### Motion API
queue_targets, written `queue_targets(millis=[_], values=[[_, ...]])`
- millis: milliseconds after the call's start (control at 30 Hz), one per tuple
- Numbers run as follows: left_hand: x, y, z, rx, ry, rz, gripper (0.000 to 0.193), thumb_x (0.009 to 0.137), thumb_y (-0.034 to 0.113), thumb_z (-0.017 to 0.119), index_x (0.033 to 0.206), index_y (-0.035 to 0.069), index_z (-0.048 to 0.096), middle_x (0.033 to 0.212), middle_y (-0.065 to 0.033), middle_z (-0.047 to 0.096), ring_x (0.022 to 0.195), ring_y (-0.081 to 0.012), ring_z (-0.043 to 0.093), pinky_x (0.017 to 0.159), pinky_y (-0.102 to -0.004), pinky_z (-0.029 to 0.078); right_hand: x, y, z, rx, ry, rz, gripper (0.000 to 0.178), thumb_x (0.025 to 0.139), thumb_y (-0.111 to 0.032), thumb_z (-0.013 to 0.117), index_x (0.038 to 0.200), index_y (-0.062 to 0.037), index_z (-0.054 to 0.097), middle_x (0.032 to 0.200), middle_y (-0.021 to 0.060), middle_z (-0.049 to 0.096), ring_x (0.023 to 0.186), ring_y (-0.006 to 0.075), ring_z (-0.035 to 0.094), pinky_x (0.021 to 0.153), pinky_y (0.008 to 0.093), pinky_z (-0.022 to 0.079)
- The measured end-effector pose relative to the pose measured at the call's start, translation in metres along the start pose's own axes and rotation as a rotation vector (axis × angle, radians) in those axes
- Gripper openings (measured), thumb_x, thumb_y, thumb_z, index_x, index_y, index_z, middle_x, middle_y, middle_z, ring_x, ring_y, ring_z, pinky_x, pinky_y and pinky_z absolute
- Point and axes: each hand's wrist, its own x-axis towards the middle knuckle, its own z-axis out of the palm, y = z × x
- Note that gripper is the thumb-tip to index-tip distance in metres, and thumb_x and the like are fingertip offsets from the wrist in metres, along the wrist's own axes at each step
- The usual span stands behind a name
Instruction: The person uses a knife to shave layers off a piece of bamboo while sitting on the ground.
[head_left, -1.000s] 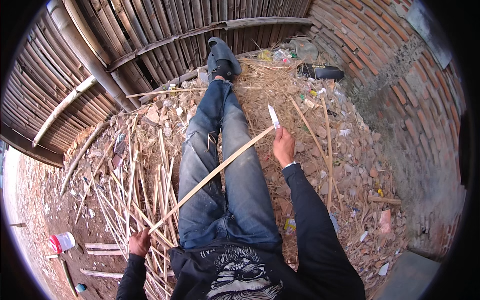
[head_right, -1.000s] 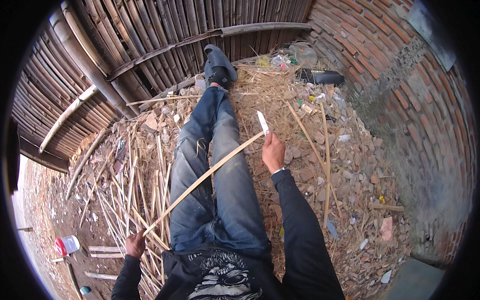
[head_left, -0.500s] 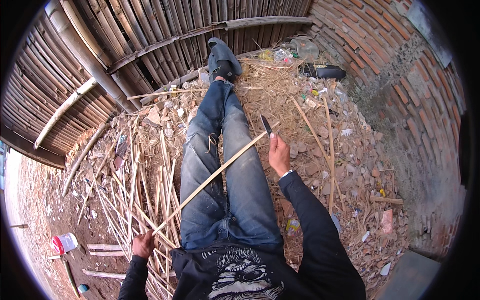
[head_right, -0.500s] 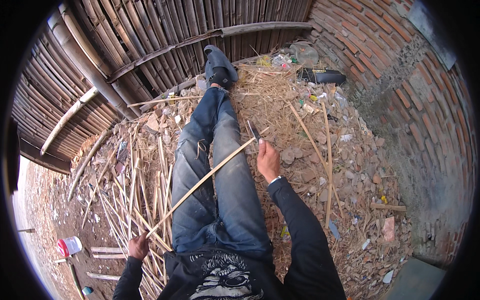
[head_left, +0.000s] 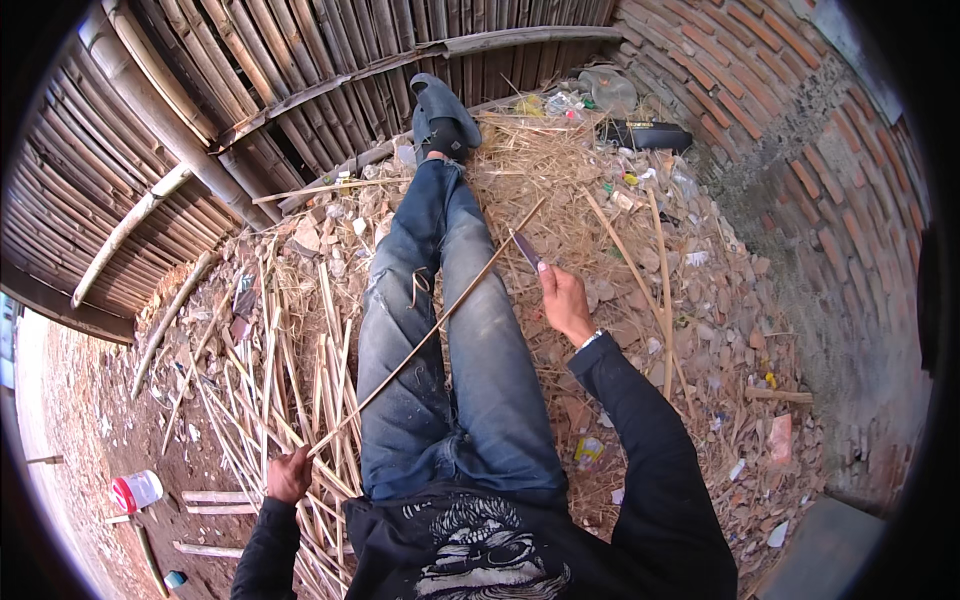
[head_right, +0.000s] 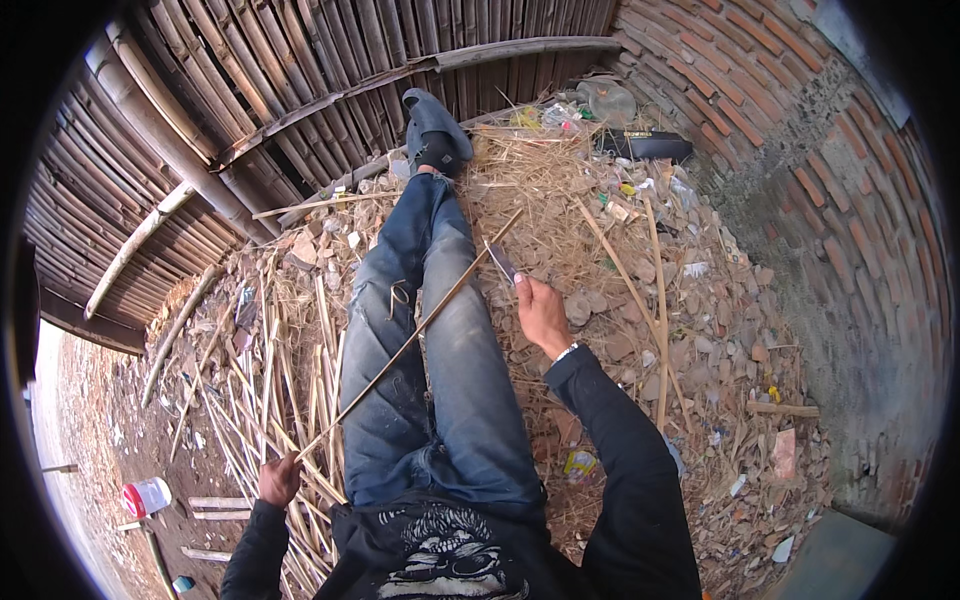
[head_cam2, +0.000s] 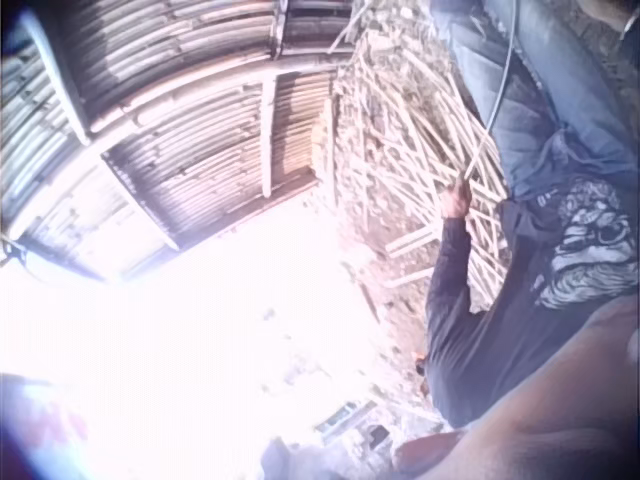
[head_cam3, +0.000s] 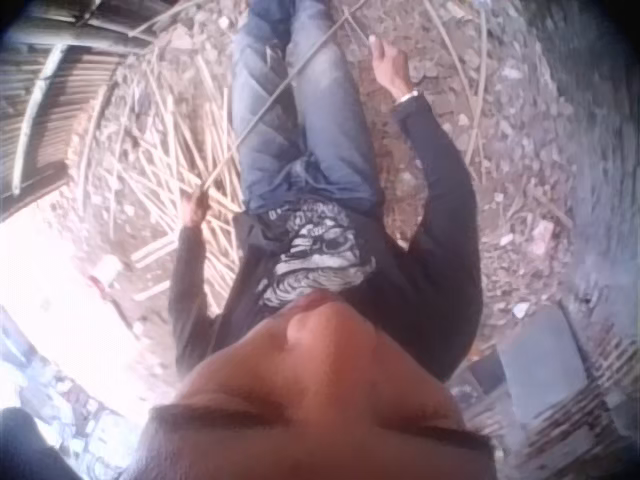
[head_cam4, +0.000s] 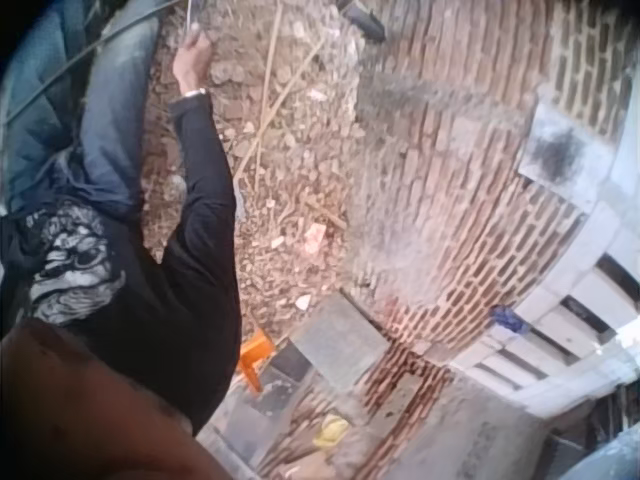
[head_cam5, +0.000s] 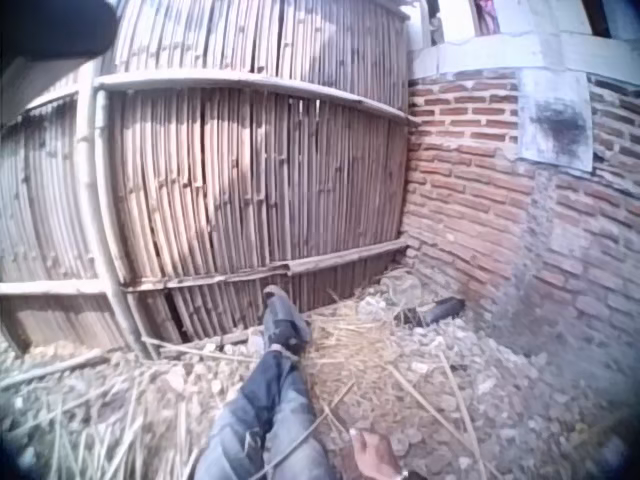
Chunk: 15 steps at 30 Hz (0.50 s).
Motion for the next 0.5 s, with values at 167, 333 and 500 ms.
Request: queue_targets(millis=[167, 333, 500], values=[[0.013, 0.004, -0.005, 0.021, 0.002, 0.017, 0.024, 0.091, 0.014, 0.068, 0.115, 0.012, 0.069, 0.071, -0.0196, 0.068, 0.057, -0.0381, 0.066, 0.052, -0.0469, 0.052, 0.039, 0.013, -0.034, -0.039, 0.021, 0.035, 0.044, 0.108, -0.038, 0.05, 0.093, -0.0006, 0.067, 0.071, 0.0246, 0.061, 0.067, 0.044, 0.062, 0.063, 0.0491, 0.047], [0.029, 0.018, -0.01, 0.005, 0.043, 0.069, 0.022, 0.092, 0.014, 0.066, 0.114, 0.012, 0.069, 0.066, -0.0192, 0.067, 0.054, -0.038, 0.066, 0.051, -0.0466, 0.052, 0.026, 0.017, -0.014, -0.065, 0.039, -0.033, 0.042, 0.108, -0.036, 0.049, 0.094, -0.0004, 0.066, 0.074, 0.0251, 0.061, 0.07, 0.0453, 0.061, 0.066, 0.0493, 0.047], [0.0, 0.012, 0.003, -0.001, 0.01, -0.048, 0.022, 0.092, 0.013, 0.066, 0.114, 0.012, 0.069, 0.067, -0.0192, 0.067, 0.053, -0.0392, 0.066, 0.049, -0.0472, 0.052, 0.005, -0.001, -0.025, -0.127, -0.107, -0.014, 0.046, 0.109, -0.037, 0.048, 0.088, 0.0017, 0.062, 0.074, 0.0264, 0.061, 0.071, 0.0463, 0.061, 0.065, 0.052, 0.046]])
